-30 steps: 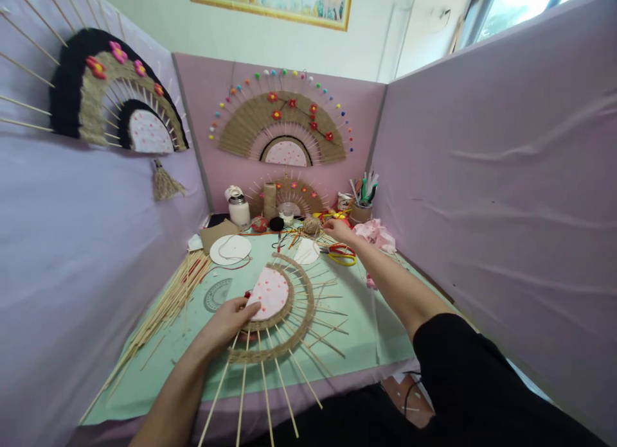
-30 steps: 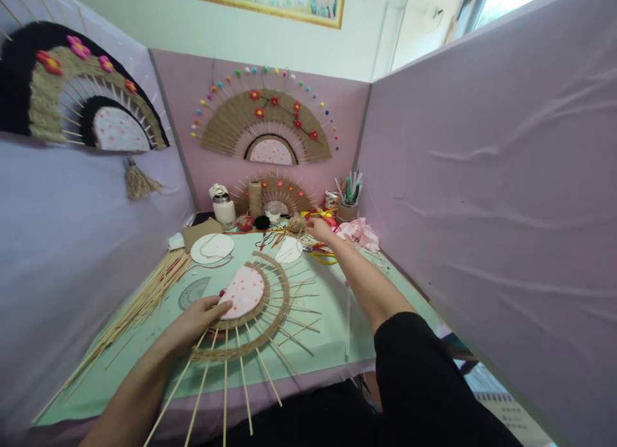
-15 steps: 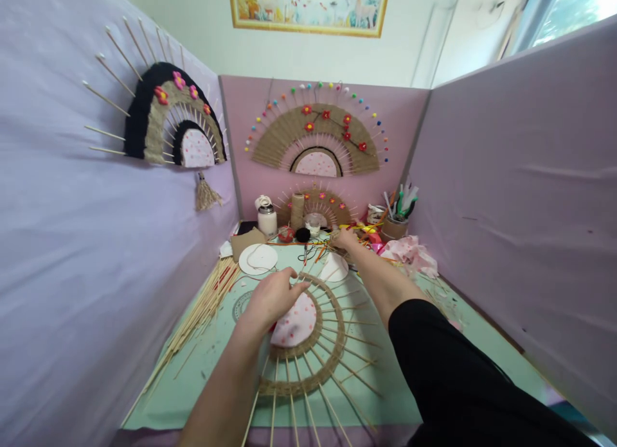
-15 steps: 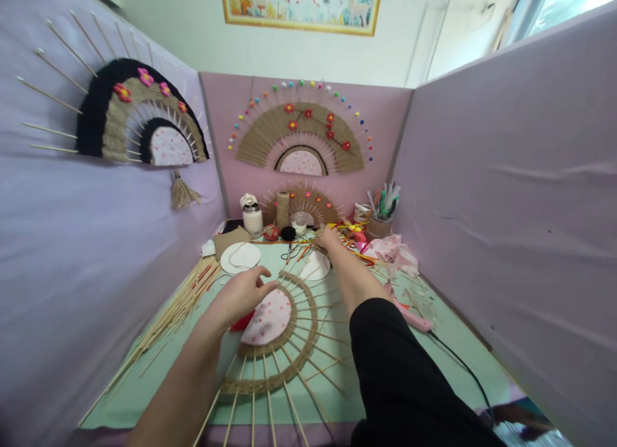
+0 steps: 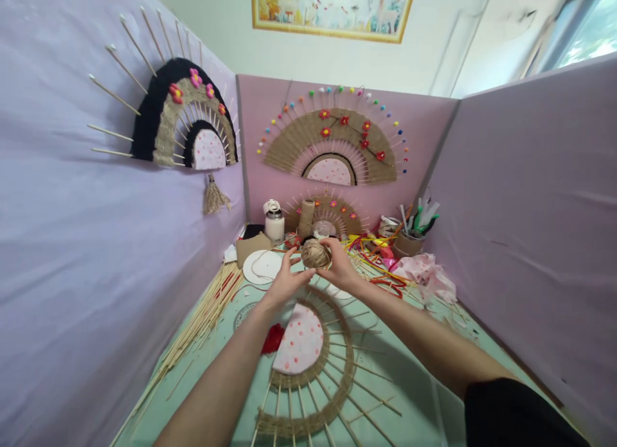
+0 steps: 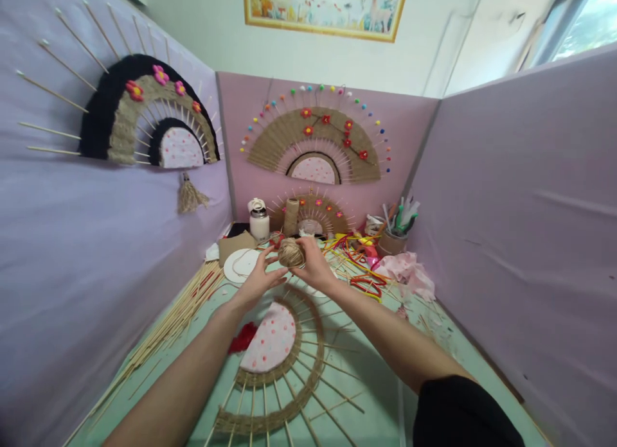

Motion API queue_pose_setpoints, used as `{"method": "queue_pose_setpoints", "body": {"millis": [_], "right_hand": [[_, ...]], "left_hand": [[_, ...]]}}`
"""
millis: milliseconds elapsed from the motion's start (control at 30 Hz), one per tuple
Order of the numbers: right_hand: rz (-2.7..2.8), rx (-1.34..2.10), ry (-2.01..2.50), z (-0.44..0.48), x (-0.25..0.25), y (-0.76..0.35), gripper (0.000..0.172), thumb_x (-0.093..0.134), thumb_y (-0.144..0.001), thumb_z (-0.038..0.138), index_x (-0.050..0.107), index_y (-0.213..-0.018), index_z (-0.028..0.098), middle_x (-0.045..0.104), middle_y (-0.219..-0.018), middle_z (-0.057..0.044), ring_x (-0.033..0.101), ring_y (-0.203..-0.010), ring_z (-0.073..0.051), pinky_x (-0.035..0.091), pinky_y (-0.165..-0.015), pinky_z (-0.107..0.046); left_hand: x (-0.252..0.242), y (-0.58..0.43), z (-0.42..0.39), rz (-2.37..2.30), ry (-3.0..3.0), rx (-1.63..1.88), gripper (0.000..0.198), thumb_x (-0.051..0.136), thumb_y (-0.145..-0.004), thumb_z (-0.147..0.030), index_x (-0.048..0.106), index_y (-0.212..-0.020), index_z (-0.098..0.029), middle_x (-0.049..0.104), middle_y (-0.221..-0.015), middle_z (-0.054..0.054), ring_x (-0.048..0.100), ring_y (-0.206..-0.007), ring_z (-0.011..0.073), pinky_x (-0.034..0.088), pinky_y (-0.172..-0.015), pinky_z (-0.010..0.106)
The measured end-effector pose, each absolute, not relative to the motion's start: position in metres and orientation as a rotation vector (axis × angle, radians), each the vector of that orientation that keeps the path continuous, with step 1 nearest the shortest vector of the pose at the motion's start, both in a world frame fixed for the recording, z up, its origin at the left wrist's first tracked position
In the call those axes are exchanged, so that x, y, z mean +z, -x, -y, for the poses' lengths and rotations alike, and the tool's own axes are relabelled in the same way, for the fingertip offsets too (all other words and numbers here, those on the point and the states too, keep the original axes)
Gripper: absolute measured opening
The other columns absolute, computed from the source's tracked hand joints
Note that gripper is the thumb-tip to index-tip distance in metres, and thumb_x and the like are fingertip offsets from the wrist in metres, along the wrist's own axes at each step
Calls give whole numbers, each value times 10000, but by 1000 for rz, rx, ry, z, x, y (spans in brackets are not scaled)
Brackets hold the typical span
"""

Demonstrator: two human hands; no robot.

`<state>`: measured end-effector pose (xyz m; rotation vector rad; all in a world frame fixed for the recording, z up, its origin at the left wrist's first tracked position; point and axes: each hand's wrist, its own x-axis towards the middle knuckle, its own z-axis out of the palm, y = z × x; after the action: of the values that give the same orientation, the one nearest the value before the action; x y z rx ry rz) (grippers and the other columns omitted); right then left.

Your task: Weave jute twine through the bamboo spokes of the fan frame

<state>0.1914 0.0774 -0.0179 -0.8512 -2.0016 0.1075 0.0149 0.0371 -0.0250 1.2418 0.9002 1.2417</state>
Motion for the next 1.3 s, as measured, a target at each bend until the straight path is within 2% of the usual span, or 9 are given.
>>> {"method": "queue_pose_setpoints", "body": {"millis": [167,300,433,633,800,933,1300], "right_hand": [[2086,361,791,-47,-14,-178,574,701,-690,235,442,-1200,199,491,-1194,-112,499,-1104,-232,452,-928,-397],[2161,547,852,-48,4,-183,370,584,-753,157,544,-1115,219,548,-1172,-80,540,-1074,-194,501,-854,-342],[2158,434,937,-50,11,-178,251,578,-755,148,585,-999,209,598,-1067,-66,569,-984,-180,519,-813,-327],[2123,417,1006,-55,9,-164,191,571,-784,187,574,-974,201,635,-951,-47,614,-872,-158,528,-778,-309],[2264,165,1192,-60,16,-155,64,564,-760,134,590,-792,183,636,-781,-36,600,-720,-149,461,-673,-253],[2252,37,1328,-70,15,-153,76,548,-745,111,584,-735,178,610,-696,-22,552,-645,-135,379,-596,-225],[2122,489,1393,-86,8,-177,73,530,-699,99,543,-701,170,563,-590,39,484,-547,-94,318,-521,-192]], "left_hand": [[-40,-16,-38,-871,-1307,1442,619,733,-678,-275,468,-1235,-217,570,-1209,105,560,-1116,237,440,-955,400],[-48,-14,-40,-889,-1411,1513,602,710,-663,-197,461,-1212,-206,551,-1232,93,542,-1129,224,428,-965,372],[-49,-13,-39,-940,-1476,1546,609,692,-666,-186,433,-1217,-205,534,-1242,91,535,-1135,217,423,-968,360],[-42,-9,-34,-1038,-1408,1613,579,671,-683,-199,428,-1210,-206,533,-1243,93,521,-1155,210,424,-958,336],[-44,-8,-36,-1093,-1395,1576,560,662,-656,-179,446,-1173,-192,565,-1155,75,551,-1071,199,420,-948,333],[-47,-9,-42,-1080,-1353,1504,563,666,-628,-162,448,-1147,-187,564,-1142,70,552,-1057,196,414,-953,334],[-61,-18,-53,-861,-1169,1208,572,657,-649,-187,463,-1188,-186,597,-1159,66,588,-1012,188,468,-869,310]]}}
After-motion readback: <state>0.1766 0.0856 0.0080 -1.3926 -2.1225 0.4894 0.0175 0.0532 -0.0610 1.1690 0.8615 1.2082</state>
